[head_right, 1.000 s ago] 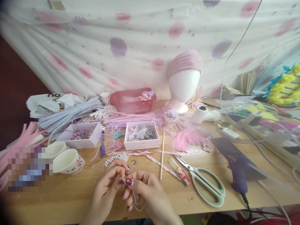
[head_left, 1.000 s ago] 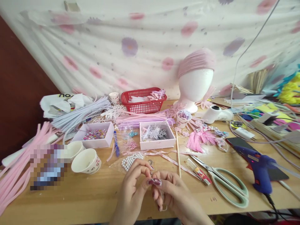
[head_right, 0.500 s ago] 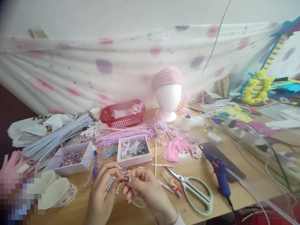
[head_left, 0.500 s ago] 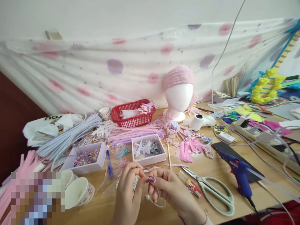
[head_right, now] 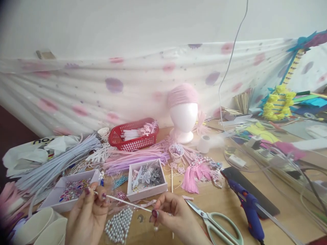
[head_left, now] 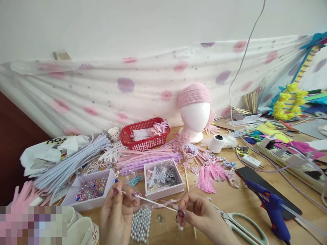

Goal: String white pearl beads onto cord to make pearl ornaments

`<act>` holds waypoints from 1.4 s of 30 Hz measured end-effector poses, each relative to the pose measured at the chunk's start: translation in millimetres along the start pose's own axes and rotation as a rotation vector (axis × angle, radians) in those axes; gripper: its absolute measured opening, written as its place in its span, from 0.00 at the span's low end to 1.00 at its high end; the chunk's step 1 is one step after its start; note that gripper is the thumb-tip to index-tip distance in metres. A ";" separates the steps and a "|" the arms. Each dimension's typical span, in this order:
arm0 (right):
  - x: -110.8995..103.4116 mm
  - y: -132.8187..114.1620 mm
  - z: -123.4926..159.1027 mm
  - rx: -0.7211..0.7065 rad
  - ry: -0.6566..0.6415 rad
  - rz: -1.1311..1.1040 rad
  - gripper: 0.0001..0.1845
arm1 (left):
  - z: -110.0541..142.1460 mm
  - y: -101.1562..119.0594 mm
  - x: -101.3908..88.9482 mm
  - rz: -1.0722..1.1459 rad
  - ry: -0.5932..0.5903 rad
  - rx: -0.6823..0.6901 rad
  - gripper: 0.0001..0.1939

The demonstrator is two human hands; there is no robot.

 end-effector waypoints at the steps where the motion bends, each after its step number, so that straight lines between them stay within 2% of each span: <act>1: -1.8 -0.7 1.7 0.007 0.000 0.054 0.18 | -1.0 2.4 -2.7 0.011 0.037 0.014 0.23; 4: -7.9 -6.8 6.8 0.025 0.036 0.243 0.10 | -2.2 5.7 -13.4 0.020 0.146 0.033 0.25; 7: -13.5 -9.4 10.9 0.114 0.069 0.491 0.03 | -1.2 10.7 -26.1 0.025 0.246 0.084 0.27; 10: -14.4 -6.6 13.4 0.188 0.040 0.646 0.02 | 0.8 16.4 -35.7 0.034 0.303 0.158 0.27; 15: -5.9 -5.4 12.2 0.136 -0.030 0.605 0.03 | 5.8 22.6 -37.4 0.064 0.278 0.239 0.22; 21: 18.7 -6.9 -1.1 0.065 -0.154 0.622 0.03 | 17.9 30.3 -35.8 0.010 0.194 0.206 0.20; 25: 26.1 -13.4 -7.4 0.007 -0.093 0.635 0.07 | 29.0 48.6 -53.8 0.012 0.235 0.275 0.21; 29: 38.2 -22.4 -8.0 -0.068 -0.070 0.582 0.10 | 34.1 59.7 -70.5 0.029 0.241 0.318 0.17; 34: 47.3 -29.6 -0.4 -0.126 -0.060 0.628 0.10 | 38.1 62.9 -80.3 0.023 0.241 0.341 0.13; 39: 48.3 -33.4 4.1 -0.175 -0.076 0.707 0.06 | 41.8 59.9 -86.1 0.028 0.291 0.362 0.19; 42: 43.8 -31.4 5.9 -0.156 -0.067 0.756 0.07 | 44.1 54.9 -88.0 0.036 0.326 0.365 0.22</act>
Point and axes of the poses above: each hand's wrist, its own z-axis away from the middle knuckle, its own x-axis out of the palm, y = z × x, the point moved 10 cm from there along -z, towards the middle knuckle, and after that the axes turned 10 degrees about -y, right-handed, at the moved point
